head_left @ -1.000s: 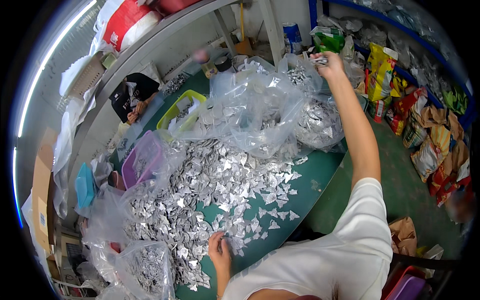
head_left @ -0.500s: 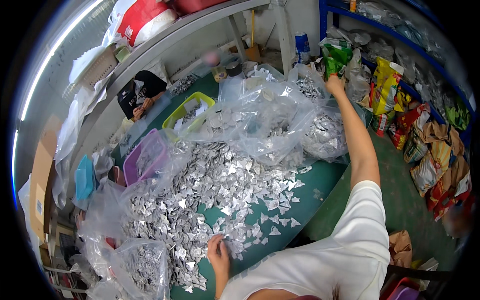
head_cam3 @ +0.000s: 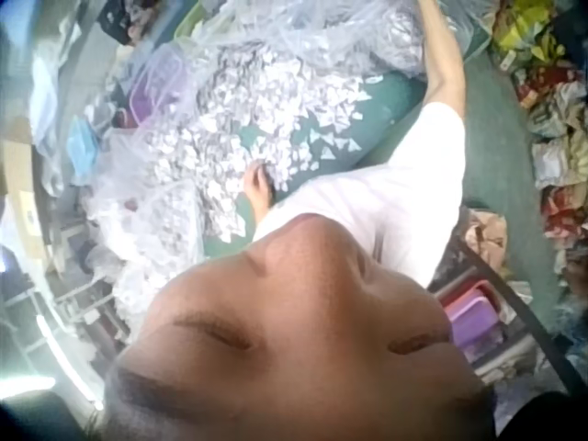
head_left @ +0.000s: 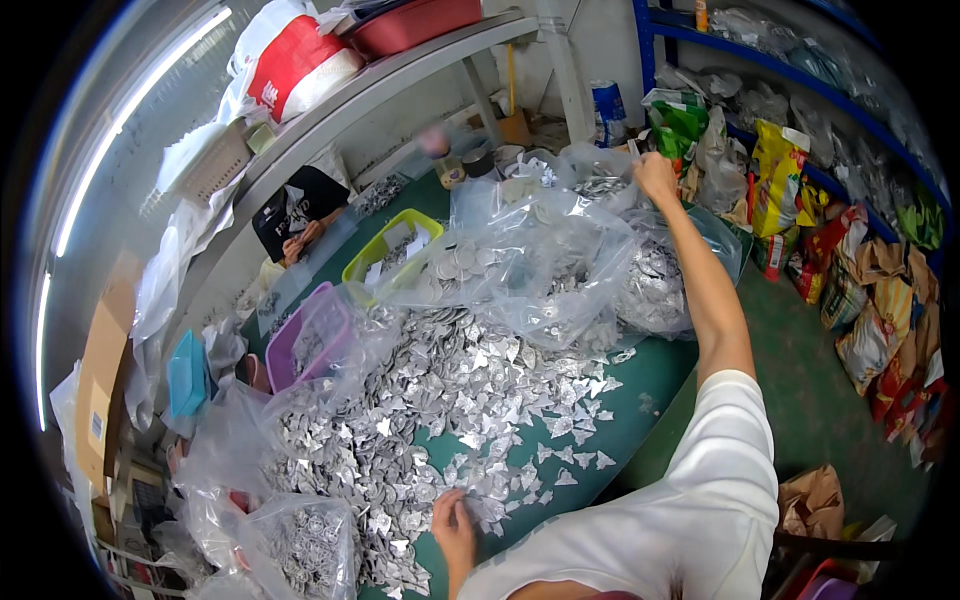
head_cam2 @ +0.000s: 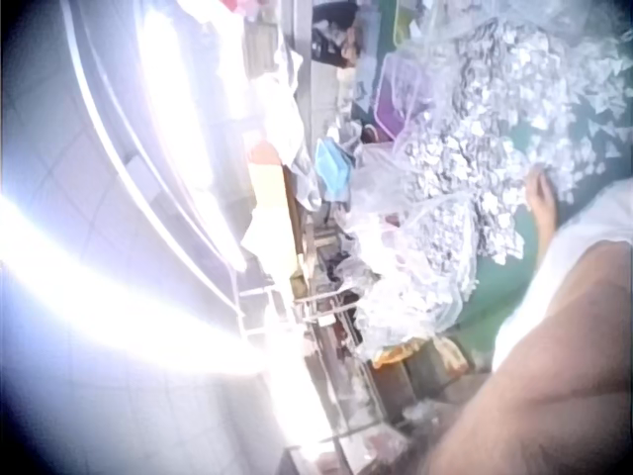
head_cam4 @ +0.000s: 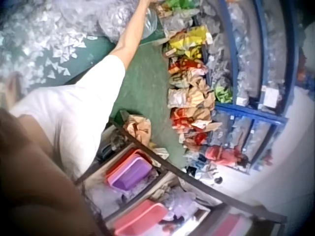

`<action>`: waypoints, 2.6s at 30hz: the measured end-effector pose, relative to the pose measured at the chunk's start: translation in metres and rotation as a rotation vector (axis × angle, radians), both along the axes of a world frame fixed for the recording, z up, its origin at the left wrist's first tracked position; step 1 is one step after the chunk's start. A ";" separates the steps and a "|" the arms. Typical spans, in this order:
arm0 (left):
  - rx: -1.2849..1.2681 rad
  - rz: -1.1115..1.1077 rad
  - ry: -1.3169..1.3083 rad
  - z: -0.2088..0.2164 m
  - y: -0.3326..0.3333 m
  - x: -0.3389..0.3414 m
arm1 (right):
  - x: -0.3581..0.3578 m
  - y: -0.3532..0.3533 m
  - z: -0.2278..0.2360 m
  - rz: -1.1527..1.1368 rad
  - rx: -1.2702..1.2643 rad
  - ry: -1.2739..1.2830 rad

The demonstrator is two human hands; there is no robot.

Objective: The person sorts through a large pile of small silver-colored metal pieces on a green surface, picking them up by hand and placing some into a plastic bag.

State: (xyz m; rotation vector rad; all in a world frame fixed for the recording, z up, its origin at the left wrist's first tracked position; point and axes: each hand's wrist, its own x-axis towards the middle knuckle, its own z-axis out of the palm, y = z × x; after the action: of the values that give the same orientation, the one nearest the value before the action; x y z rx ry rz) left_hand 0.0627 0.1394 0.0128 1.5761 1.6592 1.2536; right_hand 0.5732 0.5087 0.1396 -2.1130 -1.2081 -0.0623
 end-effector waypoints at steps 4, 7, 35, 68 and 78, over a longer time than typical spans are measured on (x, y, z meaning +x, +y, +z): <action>0.005 -0.006 -0.004 0.000 0.005 0.003 | 0.018 -0.004 -0.008 -0.108 0.015 0.113; 0.027 0.001 0.026 0.002 0.003 0.001 | 0.026 -0.006 -0.022 -0.189 -0.025 0.106; -0.202 0.557 0.826 -0.017 -0.021 -0.085 | -0.395 -0.252 -0.084 1.764 -0.048 0.139; 0.080 0.330 0.298 -0.004 -0.073 -0.040 | -0.353 -0.278 -0.114 1.258 0.153 -0.025; 0.051 0.223 0.500 -0.020 -0.054 -0.032 | -0.371 -0.294 -0.126 1.453 0.010 -0.298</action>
State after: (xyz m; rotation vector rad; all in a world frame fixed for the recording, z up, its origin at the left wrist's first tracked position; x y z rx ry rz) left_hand 0.0307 0.0856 -0.0069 1.8867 2.1744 1.0655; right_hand 0.2021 0.2148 0.0141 -0.7981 -2.5804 0.2740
